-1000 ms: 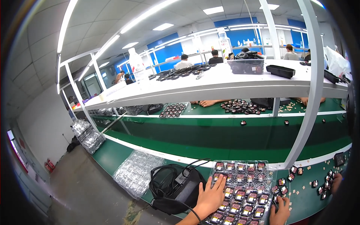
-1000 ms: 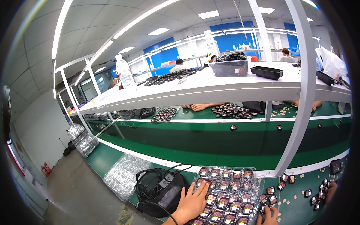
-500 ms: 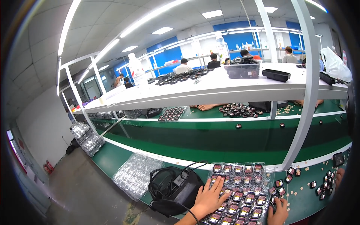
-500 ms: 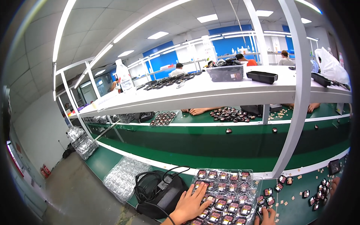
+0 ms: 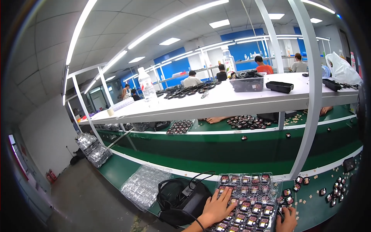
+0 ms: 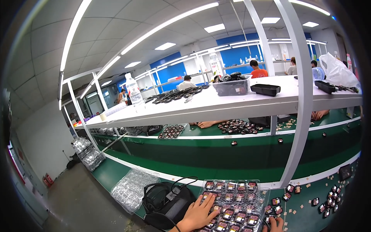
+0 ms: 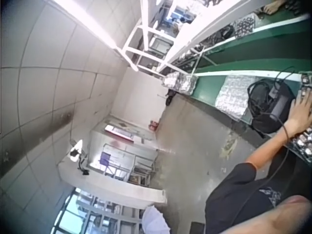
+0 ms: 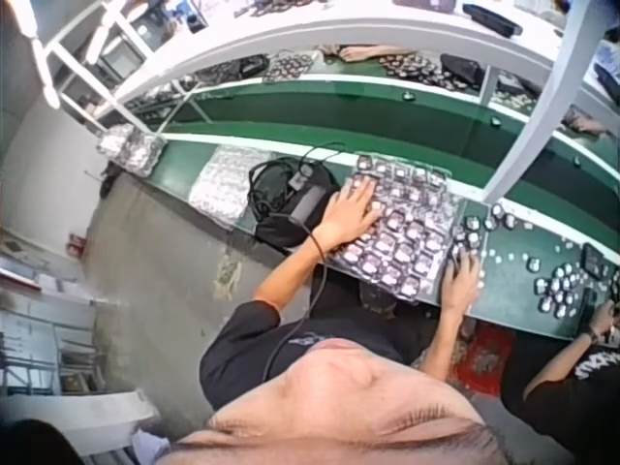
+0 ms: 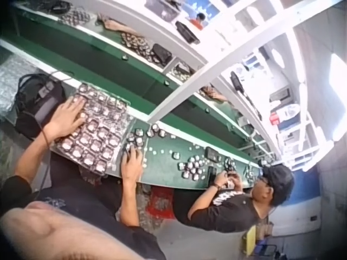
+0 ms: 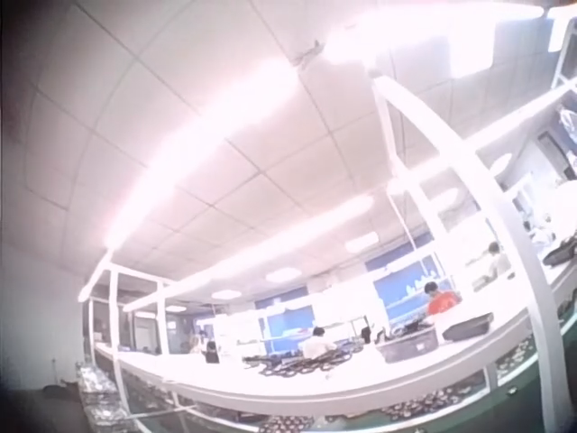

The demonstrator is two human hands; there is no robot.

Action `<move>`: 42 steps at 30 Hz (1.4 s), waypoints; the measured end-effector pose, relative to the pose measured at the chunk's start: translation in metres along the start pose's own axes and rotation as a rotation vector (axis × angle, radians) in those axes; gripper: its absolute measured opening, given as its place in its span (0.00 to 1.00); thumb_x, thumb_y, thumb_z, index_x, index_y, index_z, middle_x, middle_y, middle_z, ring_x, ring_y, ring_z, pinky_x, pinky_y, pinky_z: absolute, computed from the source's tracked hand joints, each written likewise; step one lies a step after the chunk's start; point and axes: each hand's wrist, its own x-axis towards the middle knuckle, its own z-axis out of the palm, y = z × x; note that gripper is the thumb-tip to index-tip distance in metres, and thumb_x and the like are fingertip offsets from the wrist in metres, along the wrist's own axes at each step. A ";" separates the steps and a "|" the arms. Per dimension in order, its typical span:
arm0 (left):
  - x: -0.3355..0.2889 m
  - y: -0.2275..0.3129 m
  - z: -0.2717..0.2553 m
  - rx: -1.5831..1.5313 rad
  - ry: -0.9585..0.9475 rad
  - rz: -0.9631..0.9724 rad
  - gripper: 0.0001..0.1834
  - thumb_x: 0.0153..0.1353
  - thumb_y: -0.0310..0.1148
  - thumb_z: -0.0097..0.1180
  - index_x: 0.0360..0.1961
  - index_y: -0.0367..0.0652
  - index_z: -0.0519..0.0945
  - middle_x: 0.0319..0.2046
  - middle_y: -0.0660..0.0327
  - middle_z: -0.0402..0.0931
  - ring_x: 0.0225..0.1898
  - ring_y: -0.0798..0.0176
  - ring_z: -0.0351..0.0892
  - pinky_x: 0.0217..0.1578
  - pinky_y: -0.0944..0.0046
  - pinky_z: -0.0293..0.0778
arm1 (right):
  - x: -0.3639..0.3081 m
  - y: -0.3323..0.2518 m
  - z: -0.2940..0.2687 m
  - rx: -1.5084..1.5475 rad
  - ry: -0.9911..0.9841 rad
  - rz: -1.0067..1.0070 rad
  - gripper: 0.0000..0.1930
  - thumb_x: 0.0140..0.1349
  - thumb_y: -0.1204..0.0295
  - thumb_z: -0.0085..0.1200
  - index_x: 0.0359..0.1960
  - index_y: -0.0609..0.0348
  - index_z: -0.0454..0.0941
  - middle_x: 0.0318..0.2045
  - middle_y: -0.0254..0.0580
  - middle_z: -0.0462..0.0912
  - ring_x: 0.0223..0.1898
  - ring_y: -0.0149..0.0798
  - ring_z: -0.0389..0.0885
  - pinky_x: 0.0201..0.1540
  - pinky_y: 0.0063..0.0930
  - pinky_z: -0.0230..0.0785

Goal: Manually cleaning and inspecting small electronic game cartridges or chips using a small brush at a production line workstation.

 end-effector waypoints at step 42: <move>-0.108 0.116 0.041 -1.493 0.350 0.542 0.34 0.57 0.39 0.76 0.60 0.35 0.75 0.59 0.47 0.75 0.59 0.46 0.80 0.56 0.50 0.81 | -0.061 -0.049 -0.045 0.986 -0.184 -0.186 0.24 0.53 0.68 0.79 0.45 0.61 0.77 0.57 0.48 0.85 0.20 0.16 0.59 0.22 0.15 0.57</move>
